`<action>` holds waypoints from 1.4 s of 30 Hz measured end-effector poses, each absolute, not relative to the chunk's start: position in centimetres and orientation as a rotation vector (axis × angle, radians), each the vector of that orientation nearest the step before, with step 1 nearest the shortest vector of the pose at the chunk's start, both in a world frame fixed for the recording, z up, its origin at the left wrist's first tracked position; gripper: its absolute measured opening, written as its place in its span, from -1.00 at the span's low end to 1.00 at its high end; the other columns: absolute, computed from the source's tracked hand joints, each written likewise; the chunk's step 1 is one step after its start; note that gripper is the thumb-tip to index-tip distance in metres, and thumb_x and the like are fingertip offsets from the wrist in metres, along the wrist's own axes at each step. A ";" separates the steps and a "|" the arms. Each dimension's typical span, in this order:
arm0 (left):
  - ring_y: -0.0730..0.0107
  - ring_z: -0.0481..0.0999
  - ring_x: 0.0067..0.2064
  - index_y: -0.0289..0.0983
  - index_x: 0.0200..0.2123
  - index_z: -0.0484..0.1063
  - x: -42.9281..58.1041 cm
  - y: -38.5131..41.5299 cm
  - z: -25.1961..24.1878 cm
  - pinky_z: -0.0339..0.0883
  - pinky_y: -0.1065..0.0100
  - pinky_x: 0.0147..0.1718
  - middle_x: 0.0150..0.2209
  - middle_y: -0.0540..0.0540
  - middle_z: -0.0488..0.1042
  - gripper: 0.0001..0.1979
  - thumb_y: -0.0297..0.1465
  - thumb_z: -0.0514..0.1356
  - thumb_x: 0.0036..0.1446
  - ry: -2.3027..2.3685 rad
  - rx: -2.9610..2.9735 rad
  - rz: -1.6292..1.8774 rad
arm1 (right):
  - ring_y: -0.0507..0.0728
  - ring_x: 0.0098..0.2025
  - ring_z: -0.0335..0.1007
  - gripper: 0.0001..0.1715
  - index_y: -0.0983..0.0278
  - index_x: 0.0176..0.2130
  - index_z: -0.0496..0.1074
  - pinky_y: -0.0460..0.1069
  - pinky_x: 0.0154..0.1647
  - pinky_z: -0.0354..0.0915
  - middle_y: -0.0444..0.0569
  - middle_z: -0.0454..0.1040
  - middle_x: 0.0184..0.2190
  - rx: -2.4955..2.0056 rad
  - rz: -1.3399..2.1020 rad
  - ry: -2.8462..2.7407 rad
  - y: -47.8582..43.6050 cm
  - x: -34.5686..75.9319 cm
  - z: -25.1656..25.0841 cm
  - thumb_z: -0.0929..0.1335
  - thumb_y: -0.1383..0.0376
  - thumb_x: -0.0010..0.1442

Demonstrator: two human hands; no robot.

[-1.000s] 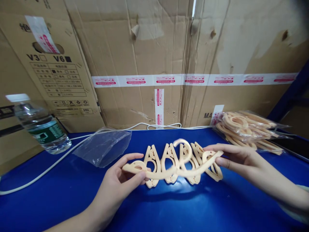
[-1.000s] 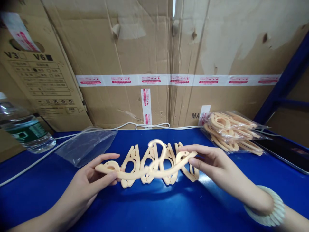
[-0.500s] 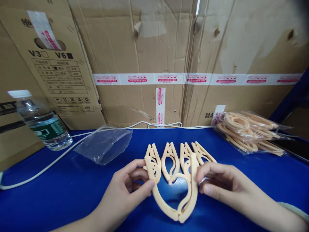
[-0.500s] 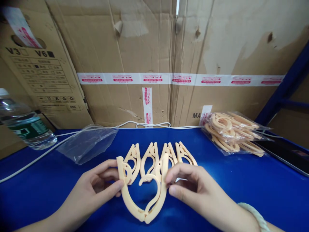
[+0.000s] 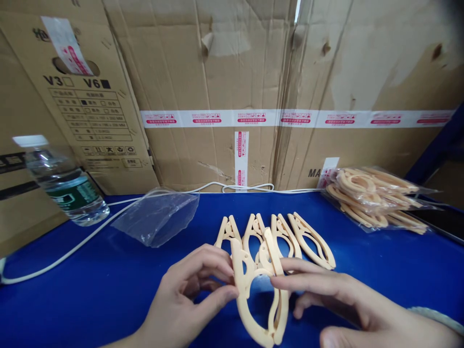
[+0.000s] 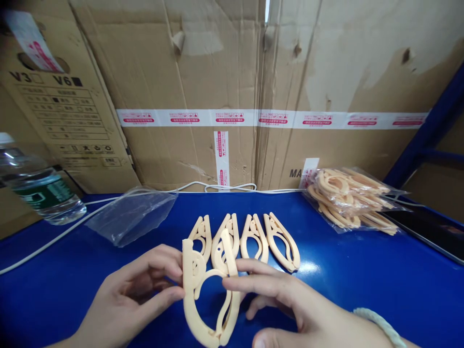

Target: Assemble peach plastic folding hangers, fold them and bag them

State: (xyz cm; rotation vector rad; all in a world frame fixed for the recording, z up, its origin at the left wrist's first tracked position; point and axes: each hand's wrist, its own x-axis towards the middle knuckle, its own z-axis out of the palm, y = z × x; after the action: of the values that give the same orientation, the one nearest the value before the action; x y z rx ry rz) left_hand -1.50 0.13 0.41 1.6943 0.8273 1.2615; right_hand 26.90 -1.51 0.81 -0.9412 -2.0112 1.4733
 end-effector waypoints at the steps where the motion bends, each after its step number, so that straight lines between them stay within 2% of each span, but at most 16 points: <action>1: 0.42 0.59 -0.30 -0.20 -0.35 0.52 -1.5 0.0 0.5 0.51 0.54 -0.33 -0.31 -0.01 0.53 -0.86 -0.56 0.31 0.05 0.819 1.723 1.264 | 0.26 0.28 0.18 -0.44 -0.09 0.21 0.29 0.11 0.20 0.28 -0.09 0.10 0.36 -0.957 1.459 -2.013 -1.5 26.9 0.8 0.38 0.20 0.25; 5: 0.30 0.59 -0.13 -0.12 -0.19 0.56 -1.7 -0.2 0.0 0.53 0.45 -0.17 -0.10 -0.07 0.53 -0.77 -0.54 0.28 0.12 0.810 1.784 1.203 | 0.31 0.34 0.05 -0.41 -0.09 0.23 0.27 0.16 0.22 0.26 -0.09 0.13 0.35 -1.007 1.406 -2.032 -1.4 27.0 0.9 0.38 0.19 0.24; 8: 0.15 0.51 0.06 -0.06 -0.03 0.52 -1.7 -0.3 -0.3 0.50 0.36 -0.03 0.09 -0.10 0.44 -0.63 -0.52 0.31 0.10 0.769 1.806 1.096 | 0.31 0.39 -0.12 -0.38 -0.11 0.23 0.25 0.16 0.24 0.23 -0.14 0.10 0.36 -0.995 1.440 -2.018 -1.5 27.0 1.0 0.39 0.20 0.23; 11: 0.05 0.41 0.16 -0.02 0.07 0.46 -1.7 -0.4 -0.2 0.48 0.27 0.02 0.19 -0.11 0.34 -0.51 -0.53 0.31 0.09 0.700 1.757 0.987 | 0.29 0.41 -0.17 -0.36 -0.13 0.24 0.23 0.13 0.26 0.21 -0.18 0.01 0.39 -0.943 1.527 -1.958 -1.7 26.9 0.8 0.40 0.21 0.23; 15: 0.06 0.41 0.16 0.01 0.10 0.43 -1.7 -0.4 -0.3 0.47 0.26 0.02 0.22 -0.10 0.28 -0.51 -0.52 0.29 0.12 0.683 1.673 0.951 | 0.29 0.40 -0.14 -0.36 -0.14 0.24 0.23 0.15 0.26 0.21 -0.17 -0.02 0.40 -0.883 1.566 -1.892 -1.7 26.8 0.6 0.40 0.22 0.23; 19: 0.10 0.43 0.12 -0.01 0.11 0.40 -1.7 0.0 -0.4 0.47 0.29 0.01 0.25 -0.10 0.22 -0.52 -0.49 0.28 0.14 0.694 1.614 0.963 | 0.28 0.30 0.15 -0.37 -0.18 0.23 0.23 0.15 0.25 0.21 -0.15 -0.06 0.41 -0.850 1.617 -1.804 -1.5 26.7 0.6 0.40 0.19 0.24; 21: 0.12 0.45 0.11 -0.03 0.11 0.40 -1.7 0.2 -0.4 0.46 0.30 0.01 0.27 -0.10 0.20 -0.53 -0.49 0.27 0.15 0.728 1.587 0.967 | 0.27 0.26 0.23 -0.38 -0.17 0.23 0.24 0.16 0.24 0.23 -0.13 -0.06 0.41 -0.869 1.591 -1.792 -1.4 26.6 0.8 0.40 0.17 0.23; 25: 0.06 0.41 0.16 -0.07 0.13 0.40 -1.8 0.1 -0.5 0.41 0.21 0.09 0.28 -0.14 0.20 -0.52 -0.47 0.29 0.13 0.727 1.588 0.938 | 0.31 0.30 0.15 -0.38 -0.08 0.23 0.27 0.18 0.25 0.21 -0.06 0.08 0.37 -0.968 1.457 -1.890 -1.3 26.8 1.2 0.41 0.14 0.21; 31: -0.01 0.14 0.33 -0.01 0.15 0.39 -2.2 -0.8 -1.1 0.21 0.08 0.24 0.33 -0.09 0.14 -0.46 -0.46 0.33 0.10 0.715 1.620 0.900 | 0.29 0.35 0.04 -0.42 -0.09 0.22 0.28 0.20 0.25 0.19 -0.09 0.17 0.32 -0.963 1.436 -1.969 -1.3 27.1 1.4 0.39 0.15 0.23; 35: -0.02 0.27 0.27 -0.01 0.17 0.36 -2.2 -1.1 -0.6 0.19 -0.03 0.22 0.29 -0.13 0.24 -0.44 -0.43 0.33 0.11 0.755 1.616 0.914 | 0.30 0.32 0.11 -0.42 -0.09 0.22 0.28 0.20 0.23 0.22 -0.06 0.17 0.32 -0.970 1.436 -1.966 -1.4 27.0 1.4 0.38 0.14 0.24; 37: -0.05 0.33 0.23 -0.03 0.17 0.37 -2.1 -1.3 -0.2 0.22 -0.07 0.19 0.26 -0.16 0.29 -0.44 -0.39 0.34 0.09 0.775 1.616 0.912 | 0.30 0.33 0.07 -0.43 -0.11 0.21 0.28 0.19 0.25 0.20 -0.11 0.14 0.34 -0.972 1.439 -1.984 -1.4 27.0 1.6 0.38 0.16 0.24; 40: -0.07 0.34 0.22 -0.03 0.16 0.39 -2.0 -1.4 0.3 0.26 -0.05 0.16 0.23 -0.17 0.33 -0.44 -0.35 0.36 0.06 0.778 1.637 0.903 | 0.28 0.37 -0.03 -0.42 -0.12 0.22 0.28 0.17 0.28 0.15 -0.16 0.10 0.36 -0.973 1.445 -2.021 -1.4 27.1 1.8 0.38 0.17 0.24; 42: -0.08 0.31 0.24 -0.03 0.15 0.40 -1.8 -1.3 0.6 0.26 -0.03 0.16 0.22 -0.17 0.34 -0.43 -0.32 0.37 0.04 0.765 1.669 0.896 | 0.28 0.36 0.00 -0.41 -0.12 0.22 0.27 0.16 0.28 0.16 -0.15 0.11 0.35 -0.978 1.452 -2.031 -1.5 27.2 1.8 0.38 0.17 0.24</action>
State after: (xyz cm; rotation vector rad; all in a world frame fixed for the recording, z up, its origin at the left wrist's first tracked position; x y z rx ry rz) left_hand -1.82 -1.29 0.62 1.6690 0.7651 0.8961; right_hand 27.16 -1.47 1.85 -0.9779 -2.0310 1.4519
